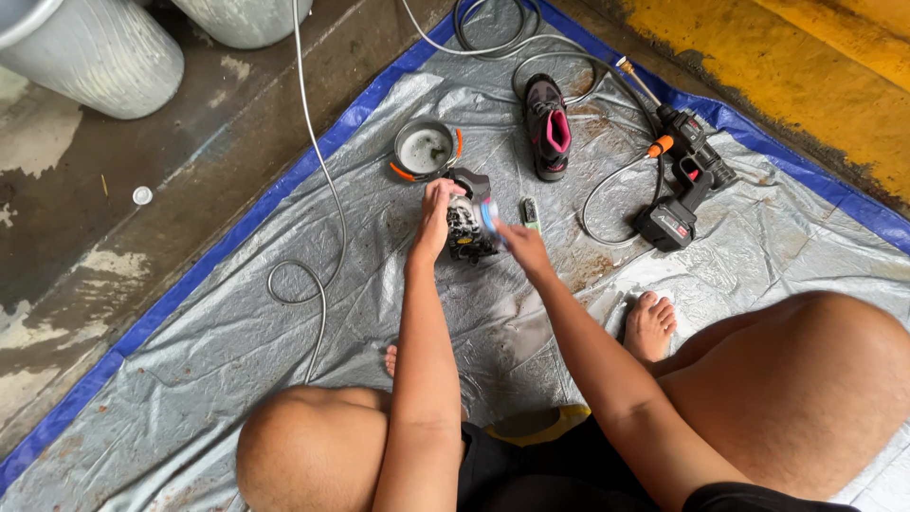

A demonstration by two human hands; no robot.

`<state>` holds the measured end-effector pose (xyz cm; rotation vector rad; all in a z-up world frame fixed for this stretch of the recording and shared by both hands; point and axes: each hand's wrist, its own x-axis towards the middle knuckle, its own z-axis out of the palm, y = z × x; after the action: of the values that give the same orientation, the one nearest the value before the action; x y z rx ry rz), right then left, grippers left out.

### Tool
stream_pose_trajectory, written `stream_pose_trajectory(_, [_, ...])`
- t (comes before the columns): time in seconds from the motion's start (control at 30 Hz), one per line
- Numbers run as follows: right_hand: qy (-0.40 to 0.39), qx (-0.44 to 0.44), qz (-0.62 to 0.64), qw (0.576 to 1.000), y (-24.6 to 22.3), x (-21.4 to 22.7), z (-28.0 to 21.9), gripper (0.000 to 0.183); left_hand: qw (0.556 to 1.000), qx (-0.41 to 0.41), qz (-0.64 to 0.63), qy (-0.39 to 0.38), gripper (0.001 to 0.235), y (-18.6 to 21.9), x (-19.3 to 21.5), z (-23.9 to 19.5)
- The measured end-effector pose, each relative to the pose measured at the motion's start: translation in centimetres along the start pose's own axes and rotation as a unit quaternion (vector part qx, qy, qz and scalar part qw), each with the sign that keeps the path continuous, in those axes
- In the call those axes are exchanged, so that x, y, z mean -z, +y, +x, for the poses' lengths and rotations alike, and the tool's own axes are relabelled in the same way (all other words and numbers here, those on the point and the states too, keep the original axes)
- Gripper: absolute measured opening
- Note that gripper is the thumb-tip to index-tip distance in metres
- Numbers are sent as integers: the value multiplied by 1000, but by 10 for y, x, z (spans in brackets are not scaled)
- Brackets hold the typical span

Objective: The person sits on a tarp and scrubs a black shoe with a blue brush dipped in soapy water. They clean the sole, sides, and laces of the shoe, occasionally dipping the brush back into the water container.

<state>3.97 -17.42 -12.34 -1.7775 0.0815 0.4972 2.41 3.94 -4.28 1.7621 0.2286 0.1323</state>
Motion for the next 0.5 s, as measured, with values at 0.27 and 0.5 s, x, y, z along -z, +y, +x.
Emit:
stream_pose_trajectory(0.27, [-9,84,-432,898,-169,35,10,78,997,24,-78,5,82,18,-11,-10])
stream_pose_trajectory(0.5, [-97,47,-481,870,-184,53,9,87,991,39,-123,-20,94,-9,-8,8])
